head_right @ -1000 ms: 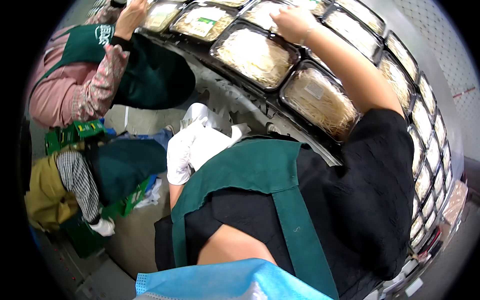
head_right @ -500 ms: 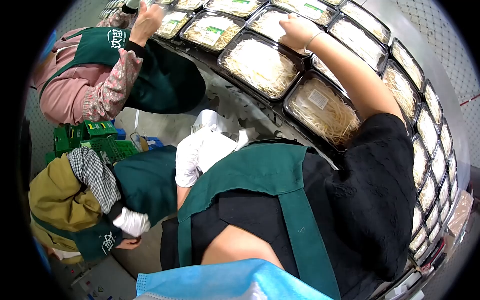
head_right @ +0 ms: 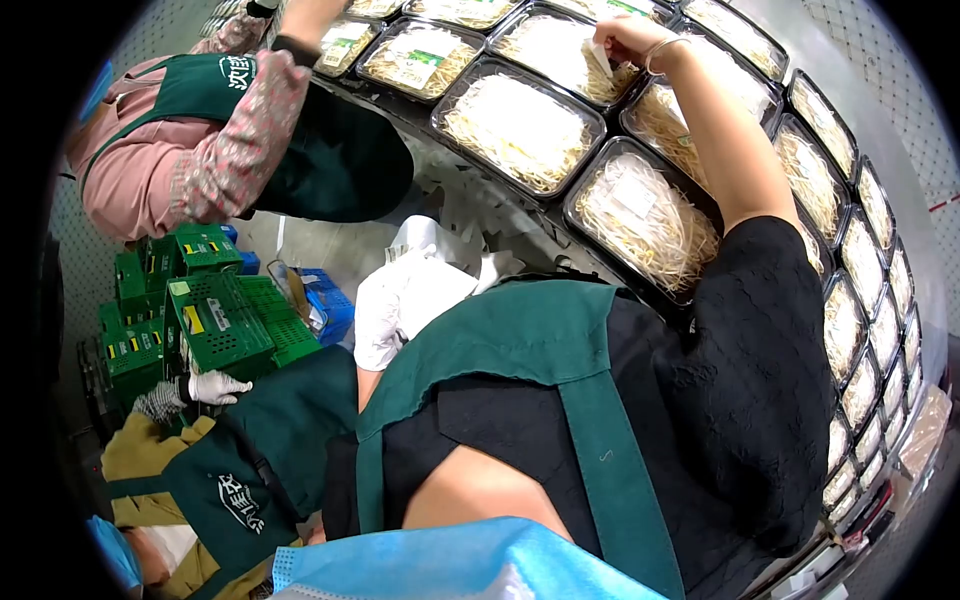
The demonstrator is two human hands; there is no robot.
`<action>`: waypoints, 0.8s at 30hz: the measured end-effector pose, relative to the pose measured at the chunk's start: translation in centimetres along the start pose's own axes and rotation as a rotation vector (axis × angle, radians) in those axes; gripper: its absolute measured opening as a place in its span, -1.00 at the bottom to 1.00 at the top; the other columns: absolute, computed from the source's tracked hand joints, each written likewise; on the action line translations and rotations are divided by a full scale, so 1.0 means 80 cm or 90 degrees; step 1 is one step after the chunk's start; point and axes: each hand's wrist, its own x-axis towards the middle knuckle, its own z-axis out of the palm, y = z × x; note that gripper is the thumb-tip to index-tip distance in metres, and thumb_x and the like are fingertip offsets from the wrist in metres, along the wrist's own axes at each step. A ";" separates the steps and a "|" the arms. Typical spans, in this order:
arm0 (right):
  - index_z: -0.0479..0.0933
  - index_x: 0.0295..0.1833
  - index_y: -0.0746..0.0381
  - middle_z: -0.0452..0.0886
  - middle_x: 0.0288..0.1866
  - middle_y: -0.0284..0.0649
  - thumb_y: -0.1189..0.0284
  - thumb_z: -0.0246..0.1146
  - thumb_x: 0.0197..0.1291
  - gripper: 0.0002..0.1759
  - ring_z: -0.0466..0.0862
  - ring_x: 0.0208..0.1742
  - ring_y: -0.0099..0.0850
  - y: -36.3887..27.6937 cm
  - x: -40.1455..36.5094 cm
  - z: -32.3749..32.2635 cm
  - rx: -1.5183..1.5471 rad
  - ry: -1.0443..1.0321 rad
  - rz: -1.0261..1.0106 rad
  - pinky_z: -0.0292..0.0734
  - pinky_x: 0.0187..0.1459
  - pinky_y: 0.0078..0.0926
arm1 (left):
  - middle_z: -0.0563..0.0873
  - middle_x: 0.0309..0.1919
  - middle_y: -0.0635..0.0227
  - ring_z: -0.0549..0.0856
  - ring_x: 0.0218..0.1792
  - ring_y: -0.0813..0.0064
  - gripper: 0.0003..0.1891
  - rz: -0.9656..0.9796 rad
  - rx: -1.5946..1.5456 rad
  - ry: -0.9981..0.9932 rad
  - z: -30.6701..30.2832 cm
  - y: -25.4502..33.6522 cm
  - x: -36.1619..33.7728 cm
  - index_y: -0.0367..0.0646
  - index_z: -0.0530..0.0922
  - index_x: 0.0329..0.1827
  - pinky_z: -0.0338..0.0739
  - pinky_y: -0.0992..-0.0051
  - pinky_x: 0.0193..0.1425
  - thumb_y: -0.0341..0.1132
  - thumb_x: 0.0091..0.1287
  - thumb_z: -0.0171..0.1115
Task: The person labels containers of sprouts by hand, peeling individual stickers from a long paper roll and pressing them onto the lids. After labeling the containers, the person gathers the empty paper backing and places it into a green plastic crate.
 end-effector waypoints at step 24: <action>0.27 0.19 0.19 0.29 0.22 -0.13 -0.07 0.09 0.05 -0.29 0.30 0.22 -0.25 -0.008 -0.044 0.061 -0.842 0.177 -0.445 0.14 0.20 -0.32 | 0.66 -0.34 0.25 0.61 -0.31 0.31 -0.76 0.441 0.560 -0.075 0.020 0.070 -0.019 -0.11 0.59 -0.19 0.47 0.44 -0.21 -0.31 0.07 0.12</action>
